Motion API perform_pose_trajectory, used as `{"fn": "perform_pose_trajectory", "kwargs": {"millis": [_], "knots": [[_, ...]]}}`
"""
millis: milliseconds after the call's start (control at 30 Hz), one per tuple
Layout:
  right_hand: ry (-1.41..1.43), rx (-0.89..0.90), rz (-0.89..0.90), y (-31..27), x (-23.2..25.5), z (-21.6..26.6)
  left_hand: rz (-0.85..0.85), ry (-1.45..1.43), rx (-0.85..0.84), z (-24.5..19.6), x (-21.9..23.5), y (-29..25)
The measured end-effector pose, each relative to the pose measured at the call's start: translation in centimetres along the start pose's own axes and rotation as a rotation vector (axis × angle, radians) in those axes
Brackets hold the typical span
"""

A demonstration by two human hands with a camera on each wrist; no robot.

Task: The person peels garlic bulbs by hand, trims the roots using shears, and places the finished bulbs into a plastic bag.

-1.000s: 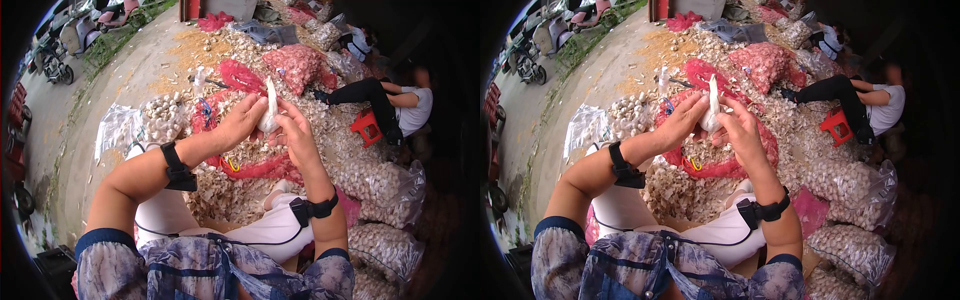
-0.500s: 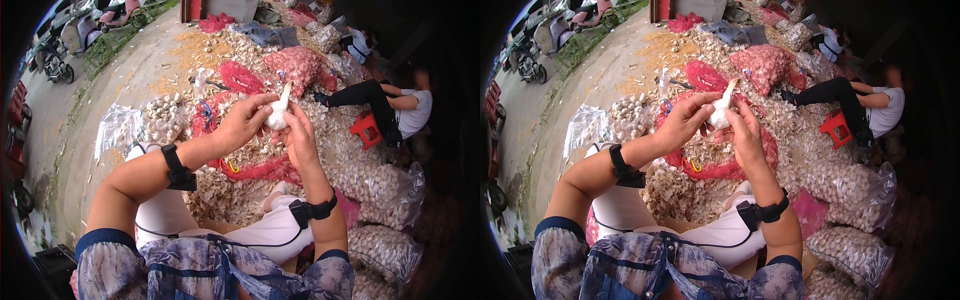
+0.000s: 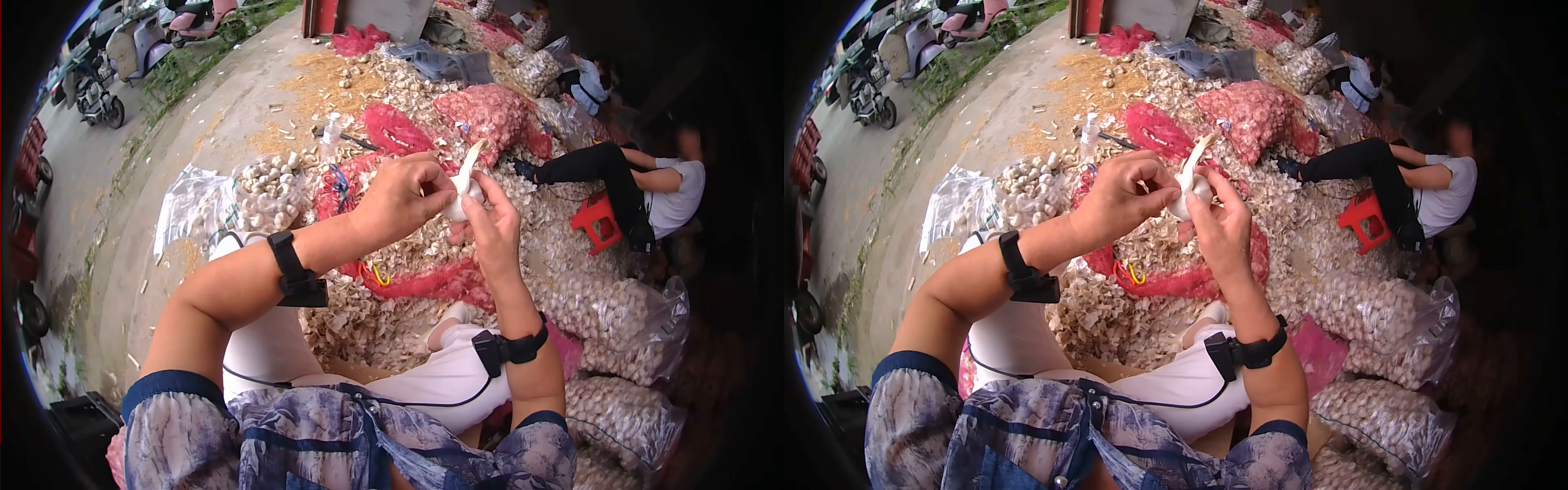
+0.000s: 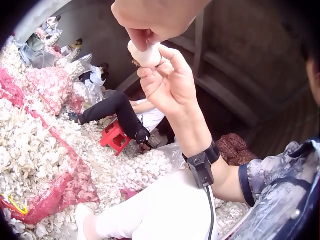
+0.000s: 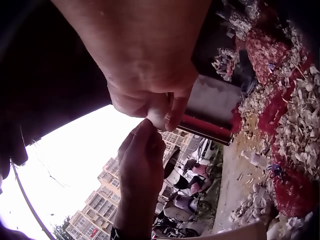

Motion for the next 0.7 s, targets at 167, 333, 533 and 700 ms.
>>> {"fn": "perform_pose_trajectory", "kwargs": {"millis": [167, 333, 533, 700], "knots": [[0.001, -0.015, 0.083, -0.1, -0.9, -0.6, -0.022, 0.087, -0.053, -0.5, 0.1, 0.0], [0.051, -0.011, 0.078, 0.2, -1.2, -0.4, 0.08, 0.006, 0.15, 1.5, -0.7, -0.1], [-0.223, -0.018, -0.009, -0.2, -0.7, 0.3, 0.4, -0.764, 0.413, 2.2, -4.7, -1.3], [-0.657, 0.533, -0.036, -0.7, -1.3, 3.7, 0.384, -0.576, 0.378, 1.8, -4.9, -1.7]]}}
Point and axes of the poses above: each hand's wrist, its own y-axis towards the middle knuckle, its own x-axis out of the back of the hand, z = x × y, the point moved 8 cm from there along y, towards the middle knuckle, and after that the axes turned 15 degrees about y, right-handed, at the moved point
